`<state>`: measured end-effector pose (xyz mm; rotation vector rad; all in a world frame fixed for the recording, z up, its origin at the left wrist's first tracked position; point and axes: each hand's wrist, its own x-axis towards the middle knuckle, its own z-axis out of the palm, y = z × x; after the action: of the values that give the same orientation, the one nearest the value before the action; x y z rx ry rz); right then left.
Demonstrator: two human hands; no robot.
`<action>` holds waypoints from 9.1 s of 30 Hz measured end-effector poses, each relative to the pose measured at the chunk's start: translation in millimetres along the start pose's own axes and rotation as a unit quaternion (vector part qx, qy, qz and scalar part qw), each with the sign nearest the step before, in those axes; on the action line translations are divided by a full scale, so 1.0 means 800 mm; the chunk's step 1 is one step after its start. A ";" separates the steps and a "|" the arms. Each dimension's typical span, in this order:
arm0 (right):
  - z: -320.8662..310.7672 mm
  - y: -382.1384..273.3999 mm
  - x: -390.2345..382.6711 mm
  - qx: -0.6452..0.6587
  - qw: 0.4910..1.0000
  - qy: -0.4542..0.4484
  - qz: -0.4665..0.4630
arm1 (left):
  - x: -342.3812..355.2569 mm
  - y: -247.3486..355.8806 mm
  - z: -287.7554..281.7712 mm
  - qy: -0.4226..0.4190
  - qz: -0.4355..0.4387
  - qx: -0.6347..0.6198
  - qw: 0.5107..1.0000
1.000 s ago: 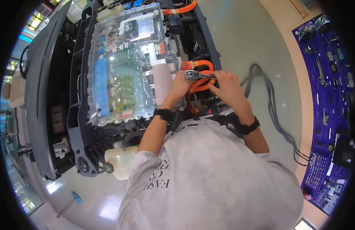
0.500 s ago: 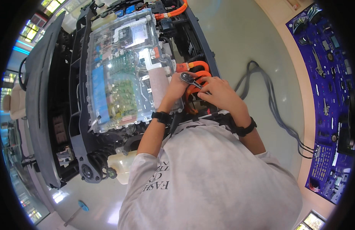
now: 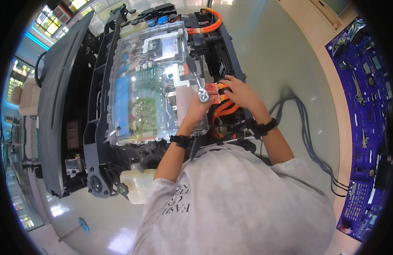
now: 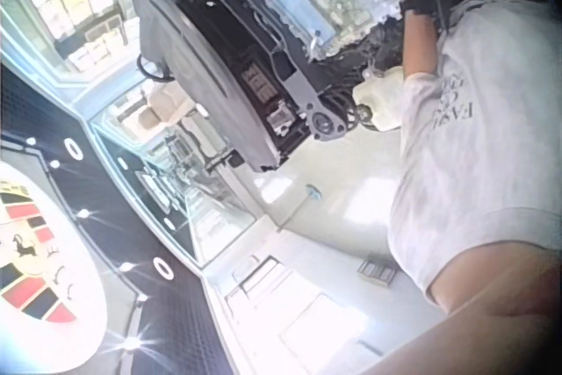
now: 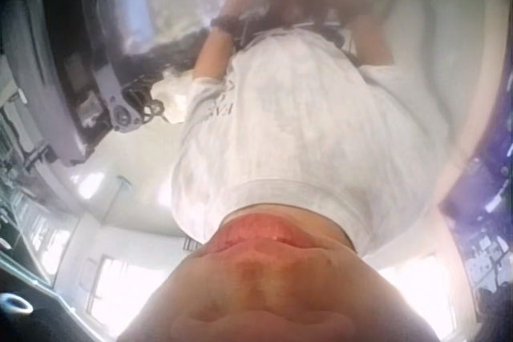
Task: Using a ratchet wrench to tighten or loosen bolts on an electric vehicle power inverter or battery assembly.
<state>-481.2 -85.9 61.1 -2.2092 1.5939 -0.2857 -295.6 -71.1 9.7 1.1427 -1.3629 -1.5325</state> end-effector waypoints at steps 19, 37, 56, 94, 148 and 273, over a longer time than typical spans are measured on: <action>0.022 -0.038 0.038 0.194 0.948 0.046 -0.247 | 0.024 -0.037 -0.001 -0.033 0.075 -0.046 0.996; 0.000 -0.067 -0.014 0.067 0.992 -0.010 0.111 | 0.026 -0.024 0.014 -0.038 0.093 -0.041 0.994; 0.071 -0.061 0.069 0.238 0.954 0.179 0.011 | 0.036 -0.054 0.016 0.025 0.198 0.002 0.980; 0.070 -0.050 0.080 0.679 0.656 0.255 0.211 | 0.029 -0.021 0.023 0.034 0.074 -0.042 0.996; 0.055 -0.085 0.129 0.044 0.880 -0.405 -0.243 | 0.031 -0.050 0.032 0.031 0.127 -0.044 0.990; 0.036 -0.115 0.025 0.025 0.978 -0.072 -0.193 | -0.008 -0.074 0.018 0.083 0.083 -0.055 0.992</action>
<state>-384.7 -74.0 73.9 -2.4270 1.0653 -0.2618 -306.8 -53.2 -47.8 1.0379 -1.2146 -1.3454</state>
